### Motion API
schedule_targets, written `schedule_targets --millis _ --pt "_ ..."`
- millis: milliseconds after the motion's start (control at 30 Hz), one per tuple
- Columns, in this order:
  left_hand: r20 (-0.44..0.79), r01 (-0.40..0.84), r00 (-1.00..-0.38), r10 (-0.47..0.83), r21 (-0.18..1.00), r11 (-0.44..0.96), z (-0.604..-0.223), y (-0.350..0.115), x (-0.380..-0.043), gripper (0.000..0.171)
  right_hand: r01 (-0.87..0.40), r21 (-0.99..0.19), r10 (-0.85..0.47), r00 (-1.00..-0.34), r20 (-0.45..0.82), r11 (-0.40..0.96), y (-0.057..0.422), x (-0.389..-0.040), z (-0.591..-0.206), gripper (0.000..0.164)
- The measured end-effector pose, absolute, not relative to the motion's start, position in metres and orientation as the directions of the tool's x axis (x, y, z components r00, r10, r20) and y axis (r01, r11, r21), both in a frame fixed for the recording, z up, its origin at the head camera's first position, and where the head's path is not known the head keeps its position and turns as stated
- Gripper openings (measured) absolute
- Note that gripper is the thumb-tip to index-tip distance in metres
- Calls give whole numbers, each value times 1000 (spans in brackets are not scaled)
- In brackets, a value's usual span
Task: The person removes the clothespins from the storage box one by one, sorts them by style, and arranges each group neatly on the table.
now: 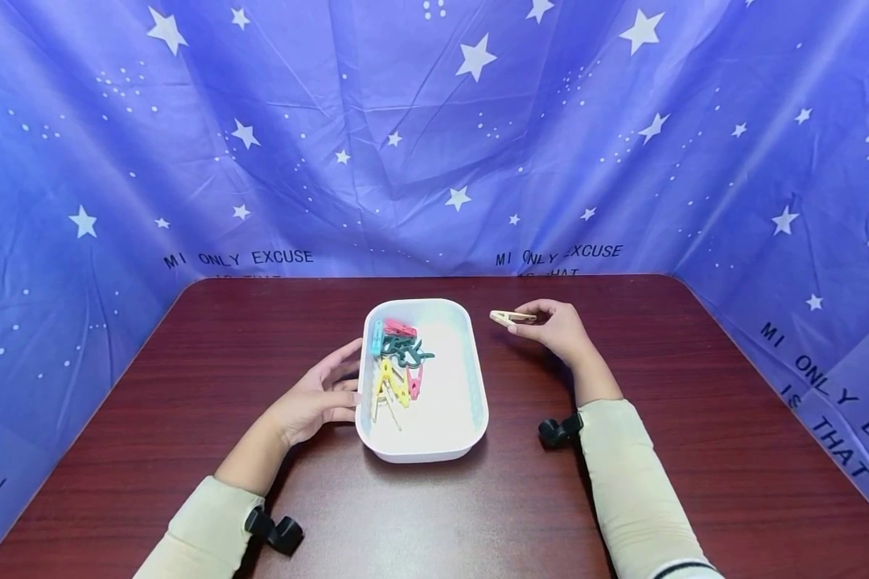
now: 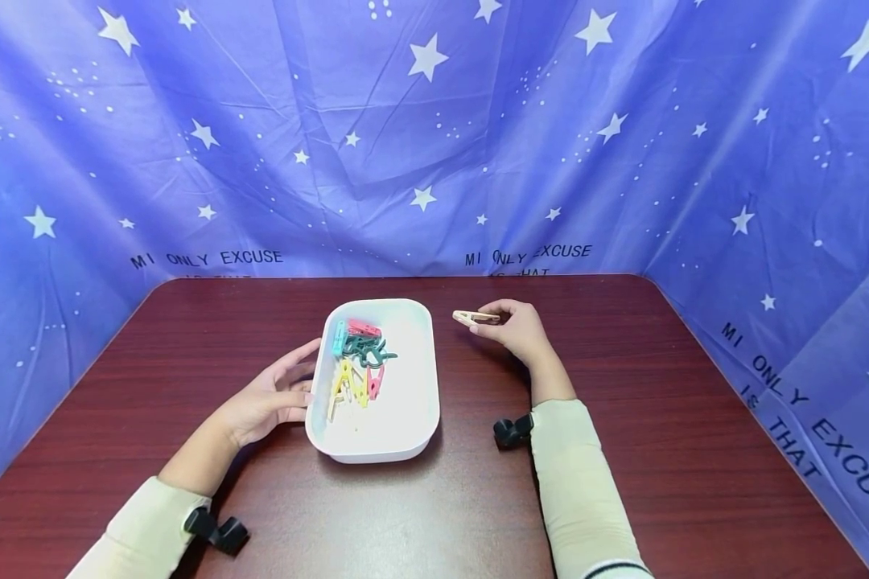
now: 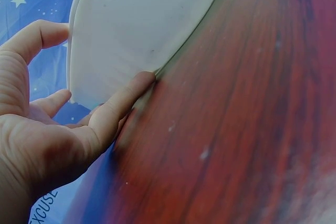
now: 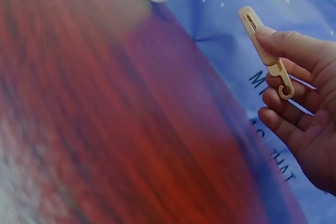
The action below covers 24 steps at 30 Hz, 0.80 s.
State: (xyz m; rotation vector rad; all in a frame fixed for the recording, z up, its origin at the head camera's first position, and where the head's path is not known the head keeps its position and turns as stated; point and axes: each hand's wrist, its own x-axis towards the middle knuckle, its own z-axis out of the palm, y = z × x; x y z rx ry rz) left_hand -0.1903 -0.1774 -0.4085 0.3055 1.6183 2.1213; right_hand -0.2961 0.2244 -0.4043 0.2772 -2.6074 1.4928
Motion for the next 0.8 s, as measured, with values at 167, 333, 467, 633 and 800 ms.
schedule_targets --millis 167,333,467,633,800 --pt "-95 -217 -873 478 954 -207 -407 -177 -189 94 -195 -818 -79 -980 182 541 229 -300 -414 39" --pt "-96 -215 -873 478 955 -202 -406 -177 -189 93 -177 -787 -59 -982 177 592 232 -303 -420 39" --pt "-99 -216 -874 475 956 -198 -406 -177 -189 94 -184 -755 -70 -981 181 629 234 -303 -422 39" --pt "-102 -219 -876 471 955 -199 -406 -177 -189 94 -188 -729 -82 -980 179 659 234 -303 -421 39" --pt "-100 -217 -875 474 956 -199 -406 -176 -188 93 -205 -697 -95 -976 194 687 234 -302 -420 38"
